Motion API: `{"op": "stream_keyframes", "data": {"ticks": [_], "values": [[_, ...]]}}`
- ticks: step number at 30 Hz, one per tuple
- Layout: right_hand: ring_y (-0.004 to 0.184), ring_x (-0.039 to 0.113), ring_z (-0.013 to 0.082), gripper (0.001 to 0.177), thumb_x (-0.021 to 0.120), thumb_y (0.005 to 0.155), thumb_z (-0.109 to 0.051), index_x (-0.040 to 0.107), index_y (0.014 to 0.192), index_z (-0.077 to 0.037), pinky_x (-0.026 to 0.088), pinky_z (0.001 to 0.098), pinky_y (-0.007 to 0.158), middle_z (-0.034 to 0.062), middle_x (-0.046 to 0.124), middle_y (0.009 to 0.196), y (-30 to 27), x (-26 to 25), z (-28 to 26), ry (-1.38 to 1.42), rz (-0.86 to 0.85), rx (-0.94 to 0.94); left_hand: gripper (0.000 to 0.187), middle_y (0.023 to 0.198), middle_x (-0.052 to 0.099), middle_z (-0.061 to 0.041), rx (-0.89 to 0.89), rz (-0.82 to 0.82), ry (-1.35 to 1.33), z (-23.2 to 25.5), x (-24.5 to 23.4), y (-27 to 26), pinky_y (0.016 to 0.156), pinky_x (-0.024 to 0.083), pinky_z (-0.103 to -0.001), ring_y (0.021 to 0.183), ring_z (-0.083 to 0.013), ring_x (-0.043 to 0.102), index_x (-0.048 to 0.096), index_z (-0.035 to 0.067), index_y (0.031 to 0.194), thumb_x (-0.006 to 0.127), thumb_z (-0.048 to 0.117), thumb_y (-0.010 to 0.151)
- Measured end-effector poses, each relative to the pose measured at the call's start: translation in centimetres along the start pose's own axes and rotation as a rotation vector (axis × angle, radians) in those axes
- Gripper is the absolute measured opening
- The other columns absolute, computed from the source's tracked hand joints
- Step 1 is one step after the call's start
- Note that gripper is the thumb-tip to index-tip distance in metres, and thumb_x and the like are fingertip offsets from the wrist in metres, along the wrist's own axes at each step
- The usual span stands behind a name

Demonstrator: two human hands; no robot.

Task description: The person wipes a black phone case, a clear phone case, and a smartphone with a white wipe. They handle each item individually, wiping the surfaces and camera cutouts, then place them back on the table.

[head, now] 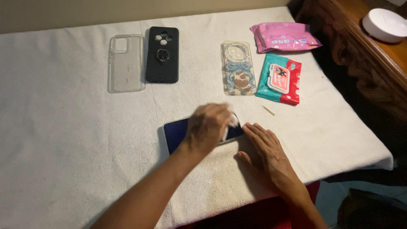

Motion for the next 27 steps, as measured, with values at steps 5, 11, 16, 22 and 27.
{"op": "stream_keyframes", "data": {"ticks": [5, 11, 16, 22, 27], "values": [[0.146, 0.040, 0.0290, 0.070, 0.070, 0.088, -0.043, 0.049, 0.147, -0.009, 0.028, 0.0480, 0.120, 0.0134, 0.050, 0.151, 0.01, 0.05, 0.07, 0.012, 0.001, 0.001, 0.006, 0.112, 0.077, -0.014, 0.032, -0.052, -0.044, 0.38, -0.49, -0.12, 0.087, 0.060, -0.042, 0.100, -0.0269, 0.075, 0.078, 0.006, 0.096, 0.075, 0.008, 0.090], [0.146, 0.038, 0.0298, 0.071, 0.069, 0.088, -0.045, 0.048, 0.147, -0.010, 0.027, 0.0488, 0.120, 0.0138, 0.049, 0.152, 0.02, 0.45, 0.46, -0.006, -0.016, 0.004, 0.002, 0.111, 0.077, -0.012, 0.027, -0.021, 0.016, 0.27, -0.30, 0.02, 0.090, 0.060, -0.041, 0.101, -0.0251, 0.075, 0.077, 0.009, 0.093, 0.075, 0.010, 0.093], [0.146, 0.038, 0.0293, 0.069, 0.068, 0.089, -0.045, 0.049, 0.145, -0.010, 0.026, 0.0490, 0.121, 0.0126, 0.050, 0.151, -0.11, 0.64, 0.59, -0.013, -0.029, 0.002, 0.003, 0.105, 0.078, -0.009, 0.052, -0.084, -0.099, 0.24, -0.01, -0.52, 0.091, 0.060, -0.042, 0.099, -0.0232, 0.075, 0.077, 0.009, 0.094, 0.076, 0.011, 0.094], [0.146, 0.038, 0.0305, 0.069, 0.068, 0.089, -0.043, 0.049, 0.146, -0.008, 0.026, 0.0495, 0.120, 0.0133, 0.050, 0.152, -0.03, 0.31, 0.26, 0.007, -0.022, -0.001, 0.005, 0.113, 0.078, -0.012, 0.031, -0.016, -0.054, 0.40, -0.69, 0.02, 0.092, 0.060, -0.042, 0.105, -0.0241, 0.075, 0.076, 0.010, 0.093, 0.073, 0.007, 0.096], [0.145, 0.042, 0.0303, 0.068, 0.068, 0.090, -0.042, 0.051, 0.145, -0.006, 0.031, 0.0479, 0.120, 0.0147, 0.052, 0.150, -0.03, -0.09, -0.16, 0.012, 0.027, -0.029, 0.010, 0.116, 0.075, -0.017, -0.005, -0.077, -0.042, 0.15, -0.24, -0.04, 0.095, 0.058, -0.043, 0.108, -0.0286, 0.073, 0.075, 0.005, 0.100, 0.074, 0.011, 0.092]]}}
Point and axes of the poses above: each hand's wrist, its own y-axis towards the middle knuckle, its own x-axis out of the palm, z = x × y, the point moved 2 cm from there along y, towards the middle knuckle
